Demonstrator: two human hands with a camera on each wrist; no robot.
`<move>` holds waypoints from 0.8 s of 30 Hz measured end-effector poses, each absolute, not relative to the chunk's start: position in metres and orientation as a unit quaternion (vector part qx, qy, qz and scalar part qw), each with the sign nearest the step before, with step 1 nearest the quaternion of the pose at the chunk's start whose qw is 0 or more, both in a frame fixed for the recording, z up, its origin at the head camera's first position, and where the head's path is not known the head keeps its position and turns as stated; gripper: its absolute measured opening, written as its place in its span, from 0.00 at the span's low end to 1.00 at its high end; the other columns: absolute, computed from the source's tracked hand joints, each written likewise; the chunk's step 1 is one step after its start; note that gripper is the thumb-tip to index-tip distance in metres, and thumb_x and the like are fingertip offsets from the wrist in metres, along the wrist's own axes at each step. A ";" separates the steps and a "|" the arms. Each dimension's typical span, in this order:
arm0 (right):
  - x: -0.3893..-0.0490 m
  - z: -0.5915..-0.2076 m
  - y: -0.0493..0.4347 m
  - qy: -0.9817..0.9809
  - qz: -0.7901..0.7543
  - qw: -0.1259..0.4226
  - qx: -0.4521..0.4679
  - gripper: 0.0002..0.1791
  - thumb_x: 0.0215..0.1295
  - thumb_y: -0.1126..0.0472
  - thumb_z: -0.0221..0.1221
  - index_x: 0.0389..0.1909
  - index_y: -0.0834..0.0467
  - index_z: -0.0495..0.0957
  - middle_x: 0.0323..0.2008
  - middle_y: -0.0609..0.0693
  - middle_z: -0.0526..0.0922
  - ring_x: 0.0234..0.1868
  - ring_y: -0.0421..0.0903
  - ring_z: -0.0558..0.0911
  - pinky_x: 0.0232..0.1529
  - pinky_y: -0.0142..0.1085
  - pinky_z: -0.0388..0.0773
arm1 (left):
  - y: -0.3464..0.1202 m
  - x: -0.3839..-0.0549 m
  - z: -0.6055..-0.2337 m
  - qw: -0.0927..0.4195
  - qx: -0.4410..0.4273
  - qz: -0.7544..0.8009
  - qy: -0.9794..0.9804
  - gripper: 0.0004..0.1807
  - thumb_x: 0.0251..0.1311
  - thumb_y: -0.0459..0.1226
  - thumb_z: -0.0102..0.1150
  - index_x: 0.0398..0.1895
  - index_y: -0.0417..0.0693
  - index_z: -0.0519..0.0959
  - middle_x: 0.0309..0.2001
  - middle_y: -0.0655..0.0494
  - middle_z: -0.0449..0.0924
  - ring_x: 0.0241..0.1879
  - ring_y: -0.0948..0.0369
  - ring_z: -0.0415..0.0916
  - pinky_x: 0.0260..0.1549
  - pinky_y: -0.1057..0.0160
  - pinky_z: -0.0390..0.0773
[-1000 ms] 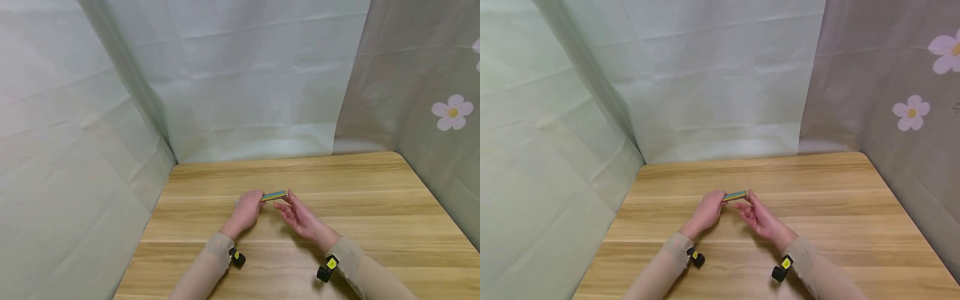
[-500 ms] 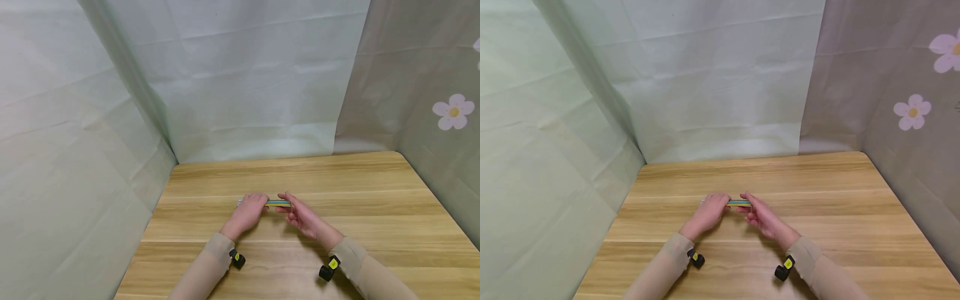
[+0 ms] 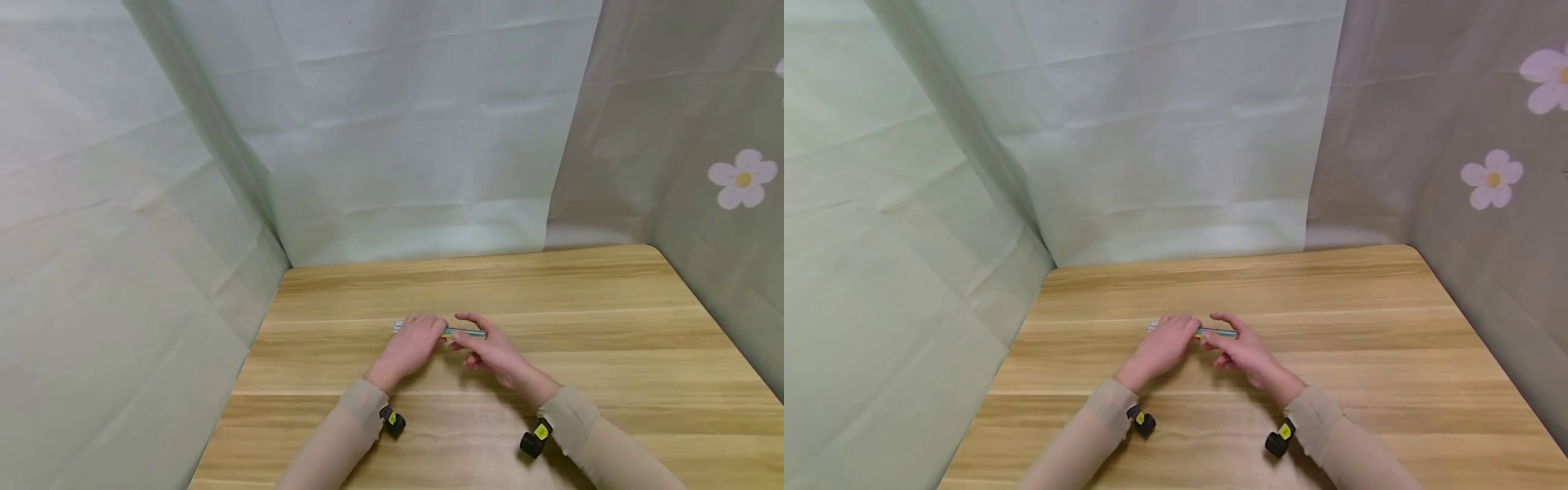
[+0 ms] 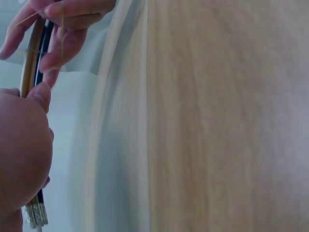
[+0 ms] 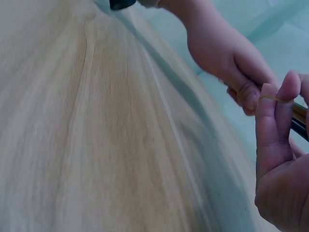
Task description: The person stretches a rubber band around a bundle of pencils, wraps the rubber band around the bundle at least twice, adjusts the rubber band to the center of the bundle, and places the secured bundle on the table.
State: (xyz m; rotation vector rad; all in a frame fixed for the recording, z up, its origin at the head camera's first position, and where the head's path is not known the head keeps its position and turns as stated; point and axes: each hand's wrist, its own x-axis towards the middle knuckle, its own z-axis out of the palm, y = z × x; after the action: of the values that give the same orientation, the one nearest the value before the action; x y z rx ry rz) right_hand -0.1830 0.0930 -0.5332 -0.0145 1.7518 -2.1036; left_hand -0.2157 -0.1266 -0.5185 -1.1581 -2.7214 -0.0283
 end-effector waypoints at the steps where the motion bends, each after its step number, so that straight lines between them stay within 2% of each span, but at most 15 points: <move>1: -0.183 -0.534 0.093 0.630 -0.751 0.198 -0.009 0.38 0.77 0.53 0.66 0.81 0.56 0.62 0.47 0.61 0.90 0.20 0.37 0.79 0.25 0.30 0.76 | -0.126 -0.216 -0.518 0.093 -0.391 -0.008 -0.916 0.05 0.81 0.41 0.52 0.51 0.51 0.74 0.45 0.57 0.81 0.48 0.57 0.80 0.44 0.57 0.75; 5: -0.183 -0.536 0.093 0.642 -0.746 0.180 -0.002 0.34 0.75 0.55 0.68 0.74 0.58 0.65 0.48 0.61 0.90 0.20 0.37 0.79 0.26 0.31 0.78 | -0.125 -0.215 -0.515 0.097 -0.395 -0.010 -0.914 0.03 0.81 0.37 0.52 0.51 0.50 0.73 0.44 0.57 0.80 0.46 0.57 0.79 0.42 0.58 0.74; 9: -0.184 -0.537 0.092 0.664 -0.730 0.160 0.014 0.30 0.70 0.56 0.72 0.60 0.62 0.65 0.45 0.56 0.88 0.21 0.39 0.81 0.27 0.32 0.81 | -0.125 -0.215 -0.515 0.099 -0.389 -0.013 -0.916 0.06 0.81 0.41 0.54 0.50 0.50 0.74 0.45 0.56 0.81 0.46 0.57 0.79 0.42 0.58 0.74; 11: -0.184 -0.538 0.092 0.671 -0.725 0.154 0.019 0.30 0.68 0.56 0.74 0.56 0.62 0.64 0.44 0.55 0.84 0.23 0.41 0.82 0.28 0.33 0.82 | -0.126 -0.215 -0.515 0.098 -0.386 -0.014 -0.917 0.08 0.80 0.44 0.55 0.50 0.50 0.74 0.45 0.56 0.82 0.46 0.57 0.79 0.43 0.58 0.75; 13: -0.184 -0.539 0.092 0.677 -0.720 0.153 0.015 0.31 0.67 0.56 0.75 0.55 0.63 0.64 0.44 0.55 0.81 0.25 0.43 0.83 0.30 0.34 0.83 | -0.126 -0.216 -0.515 0.096 -0.384 -0.016 -0.918 0.09 0.80 0.45 0.55 0.49 0.50 0.74 0.46 0.56 0.82 0.47 0.57 0.80 0.43 0.58 0.75; 18: -0.183 -0.541 0.093 0.684 -0.712 0.160 -0.021 0.27 0.68 0.57 0.74 0.53 0.66 0.68 0.45 0.58 0.85 0.28 0.46 0.84 0.34 0.35 0.85 | -0.127 -0.215 -0.515 0.089 -0.380 -0.025 -0.920 0.09 0.79 0.44 0.57 0.51 0.50 0.75 0.47 0.55 0.83 0.48 0.57 0.80 0.43 0.58 0.75; 24: -0.183 -0.549 0.095 0.711 -0.682 0.152 -0.079 0.23 0.75 0.58 0.68 0.61 0.70 0.79 0.49 0.63 0.88 0.31 0.47 0.86 0.36 0.34 0.84 | -0.128 -0.214 -0.517 0.074 -0.353 -0.041 -0.932 0.09 0.80 0.42 0.57 0.53 0.49 0.76 0.48 0.55 0.84 0.49 0.56 0.81 0.45 0.57 0.77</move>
State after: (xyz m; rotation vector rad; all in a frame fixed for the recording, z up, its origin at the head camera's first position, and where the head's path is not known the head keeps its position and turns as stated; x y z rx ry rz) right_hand -0.1827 0.0950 -0.5487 -0.2276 2.0400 -1.9589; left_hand -0.2137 -0.1282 -0.5170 -1.0593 -2.7966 -0.1229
